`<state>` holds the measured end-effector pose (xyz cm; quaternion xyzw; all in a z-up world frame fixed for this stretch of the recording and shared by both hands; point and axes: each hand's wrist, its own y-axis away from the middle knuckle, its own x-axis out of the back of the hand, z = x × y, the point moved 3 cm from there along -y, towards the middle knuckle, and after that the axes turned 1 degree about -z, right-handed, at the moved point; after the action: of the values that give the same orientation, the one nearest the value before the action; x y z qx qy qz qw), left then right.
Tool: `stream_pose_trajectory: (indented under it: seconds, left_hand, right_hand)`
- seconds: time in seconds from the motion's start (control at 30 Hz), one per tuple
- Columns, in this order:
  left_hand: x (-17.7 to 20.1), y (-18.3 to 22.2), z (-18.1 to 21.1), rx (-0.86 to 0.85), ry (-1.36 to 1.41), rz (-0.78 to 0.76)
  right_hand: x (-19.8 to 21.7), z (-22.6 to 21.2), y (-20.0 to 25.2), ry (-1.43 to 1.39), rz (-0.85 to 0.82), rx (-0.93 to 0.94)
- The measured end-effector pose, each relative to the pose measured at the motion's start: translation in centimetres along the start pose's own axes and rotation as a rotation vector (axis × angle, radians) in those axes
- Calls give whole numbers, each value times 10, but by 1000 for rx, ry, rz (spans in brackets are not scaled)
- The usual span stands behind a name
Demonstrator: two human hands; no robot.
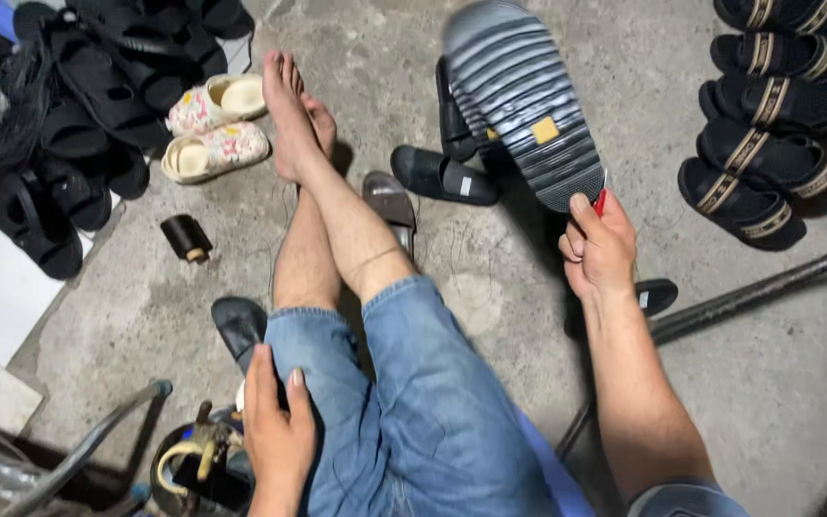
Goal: The person repairs shoes by applying adhesive to a sole with a brush, using pliers to pull thread through the material, and stitching along the edge of the footwear using a needle and thread while holding the item between their legs.
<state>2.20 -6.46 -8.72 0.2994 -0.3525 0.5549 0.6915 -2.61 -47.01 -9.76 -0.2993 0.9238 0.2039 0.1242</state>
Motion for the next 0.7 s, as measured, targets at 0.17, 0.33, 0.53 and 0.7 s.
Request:
stream_pose_trajectory:
  seconds: [0.17, 0.33, 0.53, 0.7]
  left_hand:
    - [-6, -15, 7, -104, -14, 85]
    - [-13, -21, 22, -186, -86, 97]
    - [-17, -25, 37, -182, -64, 194]
    - [-24, -25, 37, -174, -39, 224]
  right_hand:
    - [15, 20, -77, 77, 102, 182]
    - [81, 73, -155, 906, -69, 495]
    - [144, 111, -89, 896, 335, -122]
    - [254, 176, -70, 789, 487, -207]
